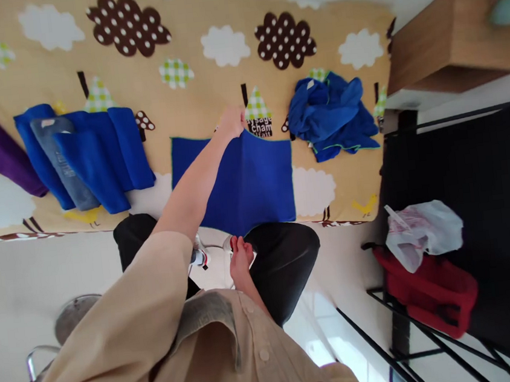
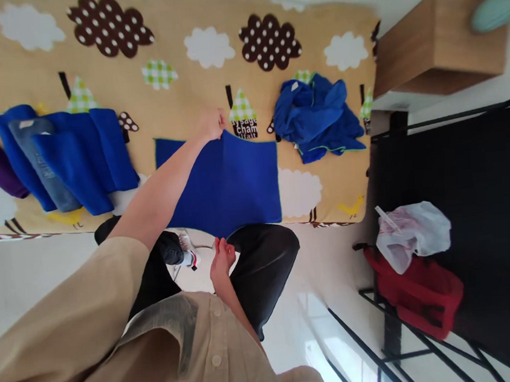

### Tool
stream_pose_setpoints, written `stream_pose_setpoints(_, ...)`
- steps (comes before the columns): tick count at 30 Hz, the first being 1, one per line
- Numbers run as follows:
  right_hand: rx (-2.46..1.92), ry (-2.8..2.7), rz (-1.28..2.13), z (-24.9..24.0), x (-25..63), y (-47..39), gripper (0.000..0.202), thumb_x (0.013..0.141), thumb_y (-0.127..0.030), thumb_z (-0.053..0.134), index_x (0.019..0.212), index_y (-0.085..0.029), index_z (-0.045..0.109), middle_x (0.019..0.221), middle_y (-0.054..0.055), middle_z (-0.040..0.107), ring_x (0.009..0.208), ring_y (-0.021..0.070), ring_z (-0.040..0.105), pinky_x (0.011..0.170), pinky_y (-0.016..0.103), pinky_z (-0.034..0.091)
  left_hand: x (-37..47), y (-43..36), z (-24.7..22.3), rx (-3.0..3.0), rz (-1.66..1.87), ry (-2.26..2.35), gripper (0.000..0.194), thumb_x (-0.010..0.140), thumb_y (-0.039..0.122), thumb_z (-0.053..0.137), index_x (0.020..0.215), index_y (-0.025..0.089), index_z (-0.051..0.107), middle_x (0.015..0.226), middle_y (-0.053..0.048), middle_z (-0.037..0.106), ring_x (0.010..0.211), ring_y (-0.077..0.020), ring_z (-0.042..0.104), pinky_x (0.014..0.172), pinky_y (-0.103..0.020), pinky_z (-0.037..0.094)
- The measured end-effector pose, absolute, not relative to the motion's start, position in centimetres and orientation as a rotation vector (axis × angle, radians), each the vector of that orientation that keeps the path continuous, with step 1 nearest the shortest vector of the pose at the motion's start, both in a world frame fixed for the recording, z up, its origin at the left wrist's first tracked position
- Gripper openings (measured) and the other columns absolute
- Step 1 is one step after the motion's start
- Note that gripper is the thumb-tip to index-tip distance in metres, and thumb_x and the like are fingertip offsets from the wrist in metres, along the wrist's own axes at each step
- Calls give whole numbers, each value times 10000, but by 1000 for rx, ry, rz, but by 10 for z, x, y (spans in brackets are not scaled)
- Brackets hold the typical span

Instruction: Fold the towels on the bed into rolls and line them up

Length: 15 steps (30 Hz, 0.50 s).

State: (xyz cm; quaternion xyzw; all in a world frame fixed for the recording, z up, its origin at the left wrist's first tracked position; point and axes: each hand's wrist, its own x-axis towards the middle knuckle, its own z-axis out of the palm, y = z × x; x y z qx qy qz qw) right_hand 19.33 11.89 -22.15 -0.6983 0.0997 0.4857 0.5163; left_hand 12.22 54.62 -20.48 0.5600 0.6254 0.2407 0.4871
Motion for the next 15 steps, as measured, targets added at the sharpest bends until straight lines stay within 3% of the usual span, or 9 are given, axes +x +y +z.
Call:
stream_pose_setpoints(5,-1611,-50,1037,-179,214,115,570,755,-493,877,688,-238,371,758,-40,658,815,140,743,830,295,635,98,529,-129,1380,731,1540,122,891,251,726,814,168,681,720,-91,685,911,-272,736,920,-405,531)
stream_pose_setpoints(11,-1392,-355,829,-105,271,160,452,671,-457,909,934,-212,635,857,12,741,805,186,742,891,387,631,43,488,6,1231,1097,1432,132,871,240,762,886,130,692,906,-130,711,834,-247,744,892,-450,612)
stream_pose_setpoints(15,-1331,-674,661,-33,321,213,465,678,-459,887,1003,-171,724,845,46,747,756,193,715,818,386,627,2,447,104,1298,1290,1335,251,782,195,814,1003,109,732,978,-121,733,880,-211,750,950,-432,622)
